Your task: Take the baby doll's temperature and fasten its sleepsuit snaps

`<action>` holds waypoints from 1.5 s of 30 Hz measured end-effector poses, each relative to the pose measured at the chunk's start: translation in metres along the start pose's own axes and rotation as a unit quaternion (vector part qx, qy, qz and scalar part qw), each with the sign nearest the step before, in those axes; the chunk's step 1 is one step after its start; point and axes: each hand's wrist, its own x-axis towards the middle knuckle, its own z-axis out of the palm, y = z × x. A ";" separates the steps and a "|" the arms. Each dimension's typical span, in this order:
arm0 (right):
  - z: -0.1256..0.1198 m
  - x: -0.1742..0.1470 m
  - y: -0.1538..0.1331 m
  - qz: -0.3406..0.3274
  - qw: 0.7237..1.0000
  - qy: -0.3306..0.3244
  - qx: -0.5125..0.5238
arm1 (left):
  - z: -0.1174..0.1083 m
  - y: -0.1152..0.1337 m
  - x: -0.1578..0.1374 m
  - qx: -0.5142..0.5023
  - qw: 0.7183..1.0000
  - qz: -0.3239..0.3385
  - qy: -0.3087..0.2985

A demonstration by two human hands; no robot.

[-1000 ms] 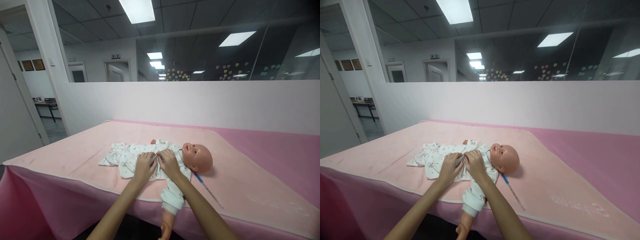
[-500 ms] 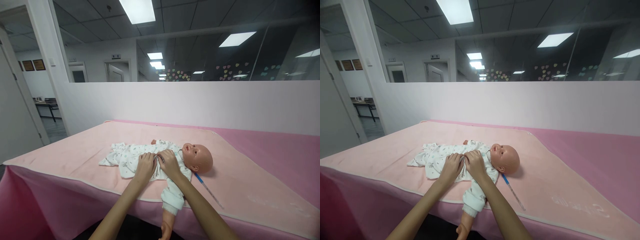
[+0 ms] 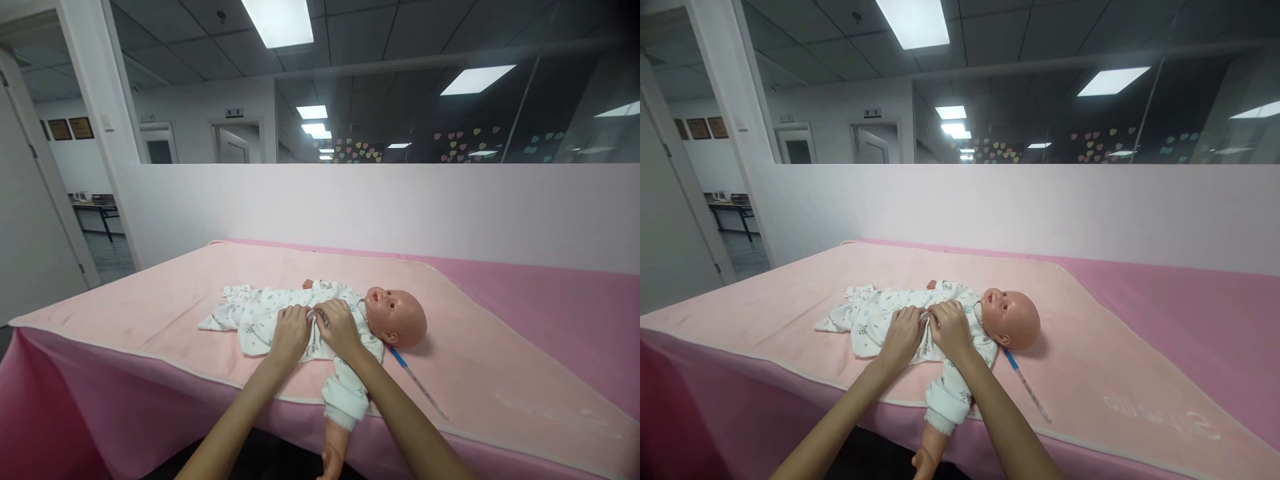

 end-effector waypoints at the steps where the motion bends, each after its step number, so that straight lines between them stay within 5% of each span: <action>1: -0.001 0.000 -0.001 -0.002 1.000 0.000 0.000 | 0.000 0.000 0.000 0.002 1.000 0.001 0.001; 45: -0.004 0.001 -0.003 -0.002 0.999 -0.032 0.001 | -0.022 0.006 -0.001 -0.165 0.985 -0.057 -0.009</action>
